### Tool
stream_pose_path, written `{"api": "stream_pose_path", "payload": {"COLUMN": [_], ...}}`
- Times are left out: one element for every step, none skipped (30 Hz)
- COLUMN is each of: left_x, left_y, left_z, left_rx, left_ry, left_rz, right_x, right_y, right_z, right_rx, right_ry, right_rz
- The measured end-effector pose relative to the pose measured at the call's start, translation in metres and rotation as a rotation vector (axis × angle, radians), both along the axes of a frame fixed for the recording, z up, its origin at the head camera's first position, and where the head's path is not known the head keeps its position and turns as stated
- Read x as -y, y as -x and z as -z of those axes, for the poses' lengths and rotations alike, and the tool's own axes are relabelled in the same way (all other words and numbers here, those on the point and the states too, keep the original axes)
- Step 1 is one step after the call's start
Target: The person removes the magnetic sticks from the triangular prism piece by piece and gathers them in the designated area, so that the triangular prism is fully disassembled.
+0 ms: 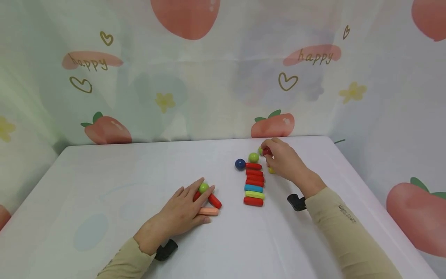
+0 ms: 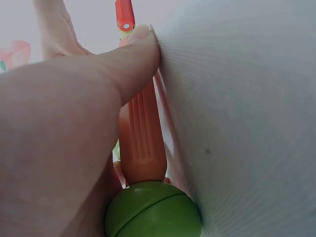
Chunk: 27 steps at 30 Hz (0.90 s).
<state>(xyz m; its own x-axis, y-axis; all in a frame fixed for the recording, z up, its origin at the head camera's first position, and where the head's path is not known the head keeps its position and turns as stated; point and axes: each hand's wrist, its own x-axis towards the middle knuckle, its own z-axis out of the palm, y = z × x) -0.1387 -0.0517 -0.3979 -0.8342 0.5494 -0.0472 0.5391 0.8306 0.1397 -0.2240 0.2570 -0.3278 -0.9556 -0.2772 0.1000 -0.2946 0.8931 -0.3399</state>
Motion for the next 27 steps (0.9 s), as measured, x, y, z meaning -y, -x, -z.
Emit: {"api": "stream_pose_path", "payload": {"left_x": [0.0, 0.0, 0.0, 0.0, 0.0, 0.0, 0.0, 0.0, 0.0, 0.0, 0.0, 0.0, 0.0, 0.0, 0.0, 0.0, 0.0, 0.0, -0.001, -0.001, -0.001, -0.001, -0.001, -0.001, -0.001, 0.0, 0.0], "left_y": [0.0, 0.0, -0.001, -0.001, -0.001, -0.001, -0.001, -0.001, -0.001, -0.001, -0.001, -0.001, -0.001, -0.001, -0.001, -0.001, -0.001, -0.001, -0.001, -0.001, 0.0, 0.0, 0.0, 0.0, 0.0, 0.0, 0.0], "left_z": [0.0, 0.0, 0.0, 0.0, 0.0, 0.0, 0.0, -0.001, -0.001, -0.001, -0.001, -0.001, -0.001, -0.001, -0.001, -0.002, -0.002, -0.002, -0.001, -0.001, -0.001, 0.0, 0.0, 0.0, 0.0, 0.0, 0.0], "left_rx": [0.006, 0.011, 0.014, 0.018, 0.022, 0.023, 0.025, 0.026, 0.029, 0.031, 0.033, 0.034, 0.035, 0.033, 0.033, 0.031, 0.03, 0.03, 0.029, 0.029, 0.031, 0.028, 0.027, 0.024, 0.021, 0.019, 0.017], "left_ry": [-0.003, -0.003, -0.002, -0.003, -0.003, -0.004, -0.006, -0.007, -0.008, -0.01, -0.011, -0.013, -0.012, -0.009, -0.008, -0.008, -0.007, -0.006, -0.003, 0.0, 0.0, 0.002, 0.004, 0.006, 0.007, 0.005, 0.004], "left_rz": [-0.003, -0.006, -0.007, -0.008, -0.011, -0.012, -0.013, -0.013, -0.014, -0.015, -0.015, -0.014, -0.015, -0.014, -0.013, -0.013, -0.013, -0.013, -0.014, -0.015, -0.016, -0.015, -0.015, -0.015, -0.014, -0.013, -0.012], "right_x": [0.0, -0.001, -0.001, -0.002, -0.002, -0.003, -0.003, -0.004, -0.004, -0.005, -0.006, -0.007, -0.008, -0.01, -0.012, -0.014, -0.016, -0.019, -0.021, -0.023, -0.025, -0.026, -0.027, -0.027, -0.028, -0.027, -0.027], "right_y": [0.003, 0.005, 0.008, 0.01, 0.012, 0.015, 0.017, 0.018, 0.02, 0.021, 0.022, 0.024, 0.026, 0.027, 0.029, 0.031, 0.033, 0.036, 0.038, 0.039, 0.041, 0.042, 0.043, 0.044, 0.045, 0.045, 0.045], "right_z": [0.001, 0.002, 0.003, 0.004, 0.005, 0.006, 0.007, 0.008, 0.009, 0.011, 0.012, 0.014, 0.015, 0.017, 0.019, 0.02, 0.022, 0.024, 0.025, 0.027, 0.028, 0.029, 0.03, 0.031, 0.032, 0.032, 0.033], "right_rx": [0.011, 0.021, 0.031, 0.041, 0.049, 0.057, 0.066, 0.073, 0.081, 0.089, 0.097, 0.106, 0.114, 0.12, 0.125, 0.134, 0.142, 0.151, 0.159, 0.166, 0.174, 0.179, 0.181, 0.184, 0.185, 0.187, 0.192], "right_ry": [-0.003, -0.006, -0.009, -0.008, -0.007, -0.008, -0.005, -0.003, 0.0, 0.005, 0.009, 0.011, 0.014, 0.017, 0.016, 0.019, 0.02, 0.02, 0.021, 0.023, 0.022, 0.023, 0.023, 0.025, 0.025, 0.027, 0.026], "right_rz": [0.007, 0.015, 0.022, 0.03, 0.038, 0.044, 0.051, 0.056, 0.061, 0.066, 0.072, 0.078, 0.085, 0.092, 0.099, 0.107, 0.115, 0.124, 0.132, 0.139, 0.146, 0.153, 0.157, 0.161, 0.161, 0.162, 0.161]}}
